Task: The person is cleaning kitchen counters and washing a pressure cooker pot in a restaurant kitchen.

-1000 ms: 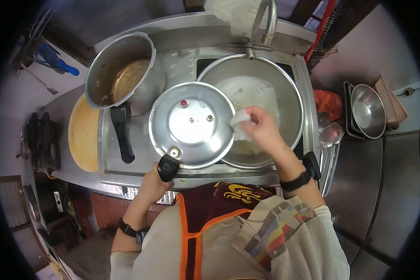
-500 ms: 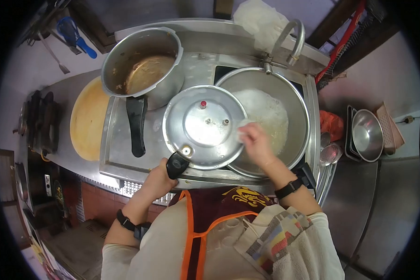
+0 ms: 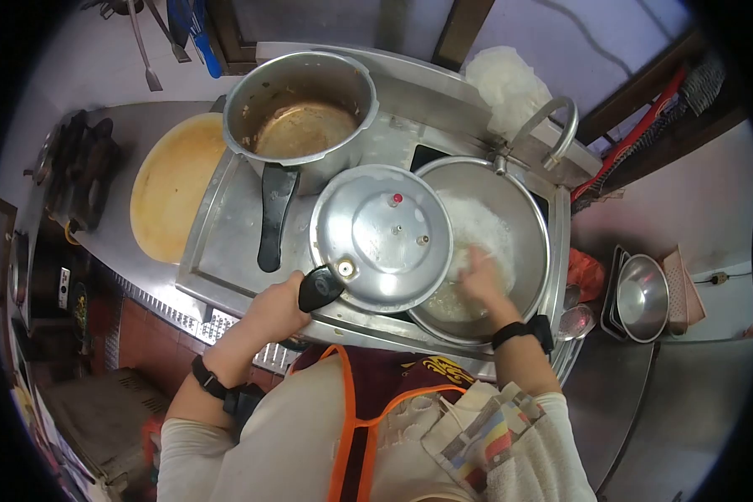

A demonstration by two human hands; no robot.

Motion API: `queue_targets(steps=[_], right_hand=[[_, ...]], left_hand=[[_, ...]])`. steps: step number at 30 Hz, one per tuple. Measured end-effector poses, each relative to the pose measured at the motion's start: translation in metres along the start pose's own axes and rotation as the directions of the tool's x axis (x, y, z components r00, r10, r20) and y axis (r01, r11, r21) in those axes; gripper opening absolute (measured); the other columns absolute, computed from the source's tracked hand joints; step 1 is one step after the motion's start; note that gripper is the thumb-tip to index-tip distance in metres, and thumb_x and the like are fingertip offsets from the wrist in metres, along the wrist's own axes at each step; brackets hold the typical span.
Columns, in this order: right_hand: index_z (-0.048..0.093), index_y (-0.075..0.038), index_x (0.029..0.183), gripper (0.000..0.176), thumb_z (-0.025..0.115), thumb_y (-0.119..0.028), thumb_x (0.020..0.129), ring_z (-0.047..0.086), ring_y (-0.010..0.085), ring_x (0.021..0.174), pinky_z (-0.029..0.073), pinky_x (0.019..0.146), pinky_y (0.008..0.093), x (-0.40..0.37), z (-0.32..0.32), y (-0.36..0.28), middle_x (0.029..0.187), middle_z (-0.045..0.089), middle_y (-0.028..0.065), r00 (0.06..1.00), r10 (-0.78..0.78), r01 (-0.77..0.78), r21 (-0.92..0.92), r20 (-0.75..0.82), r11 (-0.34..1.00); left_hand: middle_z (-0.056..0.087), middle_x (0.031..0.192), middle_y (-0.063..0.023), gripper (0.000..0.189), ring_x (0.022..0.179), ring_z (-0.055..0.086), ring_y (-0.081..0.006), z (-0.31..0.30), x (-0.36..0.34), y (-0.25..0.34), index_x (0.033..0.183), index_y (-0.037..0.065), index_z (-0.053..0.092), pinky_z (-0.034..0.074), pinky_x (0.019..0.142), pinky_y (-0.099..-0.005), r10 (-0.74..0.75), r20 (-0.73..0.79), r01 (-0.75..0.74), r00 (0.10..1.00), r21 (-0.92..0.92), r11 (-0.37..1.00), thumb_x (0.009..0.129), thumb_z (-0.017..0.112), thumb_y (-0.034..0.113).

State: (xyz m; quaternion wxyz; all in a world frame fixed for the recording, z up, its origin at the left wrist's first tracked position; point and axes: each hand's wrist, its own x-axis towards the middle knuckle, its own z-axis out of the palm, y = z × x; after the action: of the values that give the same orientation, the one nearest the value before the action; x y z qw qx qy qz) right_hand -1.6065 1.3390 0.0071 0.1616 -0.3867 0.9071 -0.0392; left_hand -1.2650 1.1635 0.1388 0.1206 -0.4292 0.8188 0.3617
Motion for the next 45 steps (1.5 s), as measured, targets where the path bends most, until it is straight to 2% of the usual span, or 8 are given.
queue_targets(steps=[5,9,11,13,17,21,26,45], right_hand=[[0.052,-0.012,0.118,0.047,0.062,-0.025,0.074,0.046,0.0368,0.108,0.041,0.089,0.0437,-0.011,0.039,-0.012,0.118,0.049,0.0196,0.922,-0.375,0.385,-0.122,0.096,0.915],[0.055,-0.006,0.112,0.041,0.059,-0.011,0.072,0.051,0.0328,0.103,0.043,0.085,0.0421,0.024,0.027,0.033,0.113,0.053,0.0184,0.994,0.077,-0.093,0.232,0.077,0.968],[0.054,-0.001,0.111,0.039,0.055,-0.004,0.072,0.056,0.0284,0.093,0.044,0.081,0.0371,0.021,-0.015,0.021,0.103,0.058,0.015,0.925,0.309,-0.302,0.922,0.222,0.243],[0.053,0.001,0.112,0.04,0.055,-0.002,0.072,0.056,0.0231,0.09,0.045,0.079,0.0325,0.035,-0.039,0.024,0.097,0.059,0.0112,0.945,0.286,-0.188,0.978,0.155,0.091],[0.058,0.001,0.103,0.036,0.061,-0.003,0.067,0.054,0.0201,0.097,0.043,0.082,0.0294,-0.008,-0.137,-0.058,0.107,0.056,0.0111,0.992,-0.117,0.073,0.944,-0.037,0.322],[0.061,-0.008,0.103,0.039,0.067,-0.013,0.065,0.051,0.0249,0.104,0.04,0.089,0.036,-0.037,-0.144,-0.112,0.111,0.054,0.0128,0.788,-0.563,0.575,0.624,-0.249,0.529],[0.067,-0.014,0.091,0.024,0.066,-0.024,0.07,0.044,0.0271,0.108,0.035,0.087,0.0434,-0.061,-0.105,-0.175,0.112,0.055,0.0092,0.647,-0.753,0.757,0.22,-0.12,0.615],[0.064,-0.004,0.096,0.034,0.067,-0.029,0.072,0.061,0.0246,0.081,0.048,0.071,0.0351,0.041,-0.08,-0.103,0.095,0.062,0.0141,0.985,-0.031,-0.043,0.418,0.169,0.907]], left_hand=[[0.06,0.083,-0.0228,0.041,0.084,0.058,-0.0395,-0.01,-0.009,0.009,0.097,0.004,0.047,0.045,0.072,-0.0449,0.035,0.054,-0.04,0.998,0.1,0.994,0.063,0.068,0.012],[0.061,0.081,-0.0213,0.041,0.083,0.058,-0.0388,-0.01,-0.015,0.013,0.097,0.005,0.047,0.046,0.07,-0.0446,0.059,0.124,-0.076,0.991,0.134,0.988,0.064,0.068,0.013],[0.061,0.08,-0.0206,0.041,0.082,0.058,-0.0388,-0.008,-0.014,0.012,0.097,0.005,0.047,0.046,0.07,-0.0445,0.097,0.132,-0.116,0.986,0.142,0.983,0.063,0.068,0.013],[0.061,0.079,-0.0201,0.041,0.081,0.058,-0.0385,-0.008,-0.012,0.015,0.097,0.005,0.047,0.046,0.069,-0.0445,0.131,0.141,-0.153,0.981,0.161,0.975,0.063,0.068,0.013],[0.06,0.079,-0.0191,0.04,0.079,0.059,-0.0379,-0.009,-0.007,0.023,0.098,0.005,0.047,0.045,0.069,-0.0447,0.191,0.17,-0.222,0.967,0.189,0.956,0.064,0.067,0.014],[0.061,0.079,-0.0187,0.041,0.079,0.059,-0.0371,-0.011,-0.001,0.035,0.1,0.004,0.047,0.046,0.069,-0.0443,0.212,0.198,-0.259,0.957,0.252,0.932,0.065,0.066,0.016],[0.061,0.078,-0.0182,0.04,0.078,0.06,-0.0358,-0.015,0.0,0.044,0.099,0.003,0.047,0.047,0.067,-0.0434,0.223,0.184,-0.27,0.957,0.297,0.916,0.067,0.064,0.017],[0.063,0.083,-0.0151,0.037,0.081,0.062,-0.0318,-0.016,0.003,0.066,0.101,0.006,0.049,0.048,0.07,-0.041,0.203,0.364,-0.323,0.909,0.307,0.895,0.072,0.064,0.023]])
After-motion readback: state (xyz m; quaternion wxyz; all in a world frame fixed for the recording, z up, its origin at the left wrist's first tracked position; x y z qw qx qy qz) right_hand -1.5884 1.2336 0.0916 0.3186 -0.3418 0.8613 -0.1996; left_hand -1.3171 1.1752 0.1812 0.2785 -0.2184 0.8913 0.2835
